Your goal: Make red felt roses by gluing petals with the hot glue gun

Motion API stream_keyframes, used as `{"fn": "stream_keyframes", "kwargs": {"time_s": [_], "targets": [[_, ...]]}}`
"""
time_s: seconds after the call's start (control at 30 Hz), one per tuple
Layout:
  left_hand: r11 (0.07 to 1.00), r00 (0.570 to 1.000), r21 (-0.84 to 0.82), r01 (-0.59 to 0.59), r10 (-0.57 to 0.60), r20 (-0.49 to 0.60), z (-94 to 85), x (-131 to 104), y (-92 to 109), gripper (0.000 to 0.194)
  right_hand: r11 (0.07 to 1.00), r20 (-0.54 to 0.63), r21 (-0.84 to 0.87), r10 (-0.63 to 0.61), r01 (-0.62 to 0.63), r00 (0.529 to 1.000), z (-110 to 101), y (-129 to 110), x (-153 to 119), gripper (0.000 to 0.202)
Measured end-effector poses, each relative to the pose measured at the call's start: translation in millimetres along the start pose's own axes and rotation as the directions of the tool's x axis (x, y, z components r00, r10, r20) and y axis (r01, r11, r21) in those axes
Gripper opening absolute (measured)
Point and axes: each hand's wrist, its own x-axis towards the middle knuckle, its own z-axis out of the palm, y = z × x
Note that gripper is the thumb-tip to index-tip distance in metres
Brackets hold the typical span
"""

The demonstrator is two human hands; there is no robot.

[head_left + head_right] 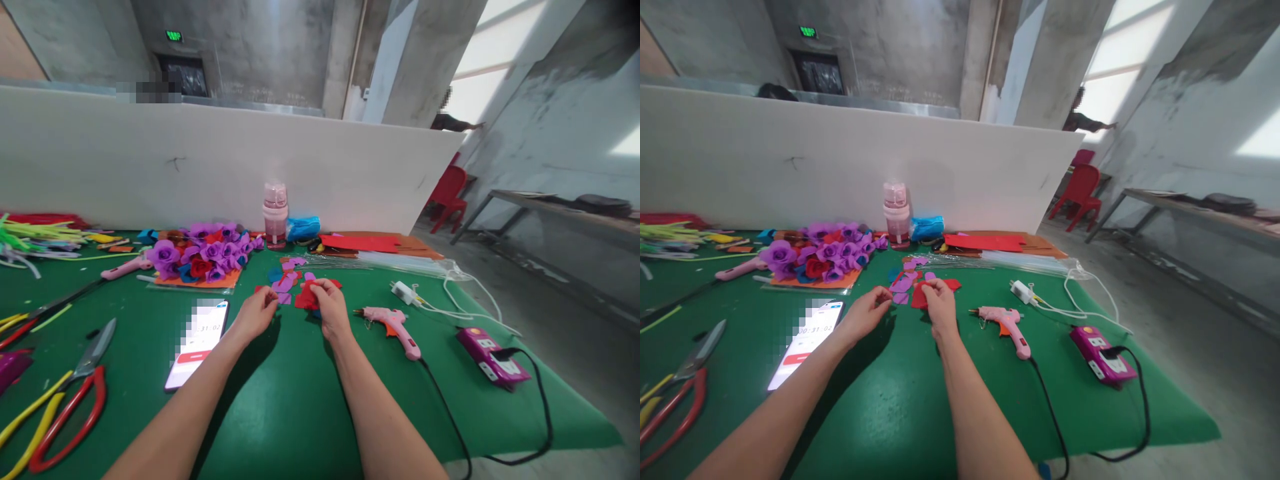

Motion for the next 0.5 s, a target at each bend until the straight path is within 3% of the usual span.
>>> {"fn": "stream_keyframes", "kwargs": {"time_s": [0.1, 0.2, 0.3, 0.5], "targets": [[0.936, 0.997, 0.351, -0.019, -0.009, 0.08, -0.6, -6.0, 3.4, 0.02, 0.999, -0.028, 0.048, -0.007, 0.008, 1.0, -4.6, -8.2, 2.1, 0.013], [0.825, 0.992, 0.566, -0.009, -0.064, 0.108, -0.2, -15.1, 13.0, 0.026, 0.999, -0.043, 0.034, -0.015, 0.016, 0.999, -5.9, -10.3, 2.7, 0.013], [0.767, 0.993, 0.642, -0.012, -0.066, 0.097, 1.9, -19.0, 18.3, 0.027, 1.0, -0.046, 0.003, -0.004, 0.004, 0.999, -5.7, -7.8, 3.5, 0.016], [0.745, 0.994, 0.666, 0.033, -0.094, 0.055, 16.9, -10.7, 17.3, 0.023, 0.999, -0.01, 0.025, 0.021, -0.021, 1.0, -5.2, -4.8, 3.9, 0.019]]}}
